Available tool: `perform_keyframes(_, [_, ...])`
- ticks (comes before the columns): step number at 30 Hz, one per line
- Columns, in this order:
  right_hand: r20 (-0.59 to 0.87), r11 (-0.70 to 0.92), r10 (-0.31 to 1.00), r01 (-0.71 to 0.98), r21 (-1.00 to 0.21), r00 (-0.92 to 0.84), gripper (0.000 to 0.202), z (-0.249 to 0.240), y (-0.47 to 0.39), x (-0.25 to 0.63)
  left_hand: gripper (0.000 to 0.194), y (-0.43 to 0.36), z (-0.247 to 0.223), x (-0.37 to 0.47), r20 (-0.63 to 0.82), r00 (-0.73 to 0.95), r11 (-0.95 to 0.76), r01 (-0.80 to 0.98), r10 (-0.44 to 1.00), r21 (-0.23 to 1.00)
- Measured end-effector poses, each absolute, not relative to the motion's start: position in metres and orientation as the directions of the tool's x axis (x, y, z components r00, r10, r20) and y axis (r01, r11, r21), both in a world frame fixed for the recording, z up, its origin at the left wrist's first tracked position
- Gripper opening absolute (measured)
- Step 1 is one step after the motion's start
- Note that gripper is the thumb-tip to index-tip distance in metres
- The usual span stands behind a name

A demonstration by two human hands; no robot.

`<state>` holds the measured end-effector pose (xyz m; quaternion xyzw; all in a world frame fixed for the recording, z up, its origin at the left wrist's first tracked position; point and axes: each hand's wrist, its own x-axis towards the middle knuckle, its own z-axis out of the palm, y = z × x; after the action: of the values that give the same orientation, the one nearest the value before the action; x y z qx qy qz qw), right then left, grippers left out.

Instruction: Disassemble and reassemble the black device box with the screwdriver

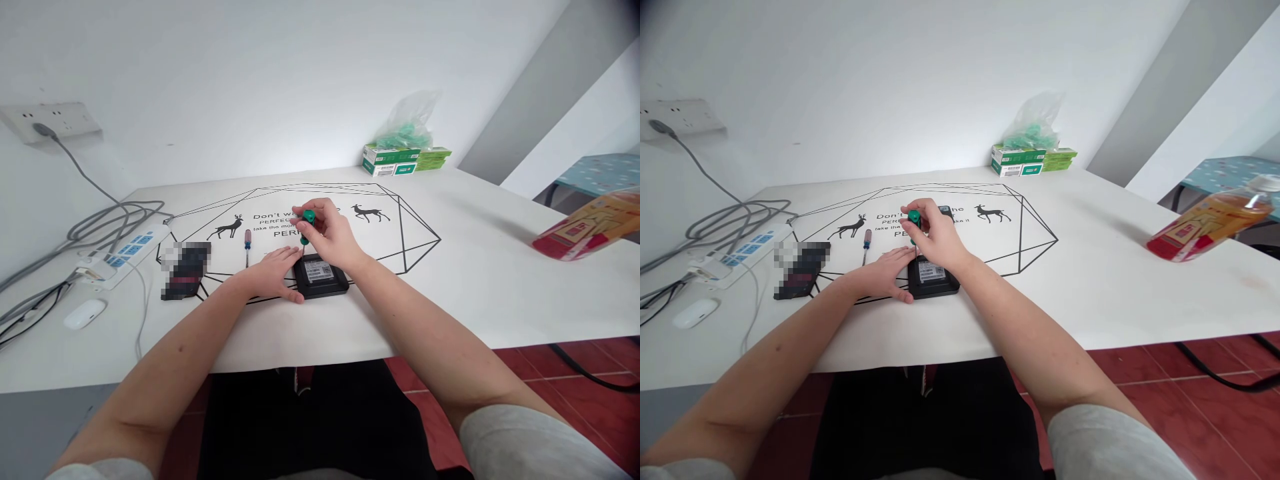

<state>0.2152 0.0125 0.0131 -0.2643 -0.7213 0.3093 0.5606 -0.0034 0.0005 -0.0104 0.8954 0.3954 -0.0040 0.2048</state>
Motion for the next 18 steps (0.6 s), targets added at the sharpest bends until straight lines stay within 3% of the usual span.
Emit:
perform_keyframes(3, [0.672,0.702,0.692,0.03,-0.711,-0.263,0.04,0.012,0.016,0.217,0.142,0.0,-0.01,-0.003,-0.17,0.692,-0.607,0.706,0.702,0.365])
perform_keyframes(8, [0.808,0.846,0.534,0.172,-0.505,-0.25,0.034,0.015,0.024,0.225,0.145,0.001,-0.011,-0.003,-0.19,0.682,-0.601,0.72,0.706,0.348])
perform_keyframes(11, [0.825,0.861,0.506,0.195,-0.469,-0.251,0.032,0.017,0.025,0.226,0.142,0.002,-0.012,-0.003,-0.169,0.695,-0.616,0.705,0.699,0.351])
perform_keyframes(14, [0.82,0.85,0.525,0.184,-0.494,-0.226,0.027,0.018,0.02,0.223,0.142,0.003,-0.013,-0.005,-0.162,0.702,-0.621,0.697,0.694,0.358])
perform_keyframes(18, [0.741,0.753,0.656,0.065,-0.654,-0.146,0.014,0.018,0.012,0.217,0.142,0.003,-0.013,-0.005,-0.159,0.702,-0.623,0.697,0.694,0.356])
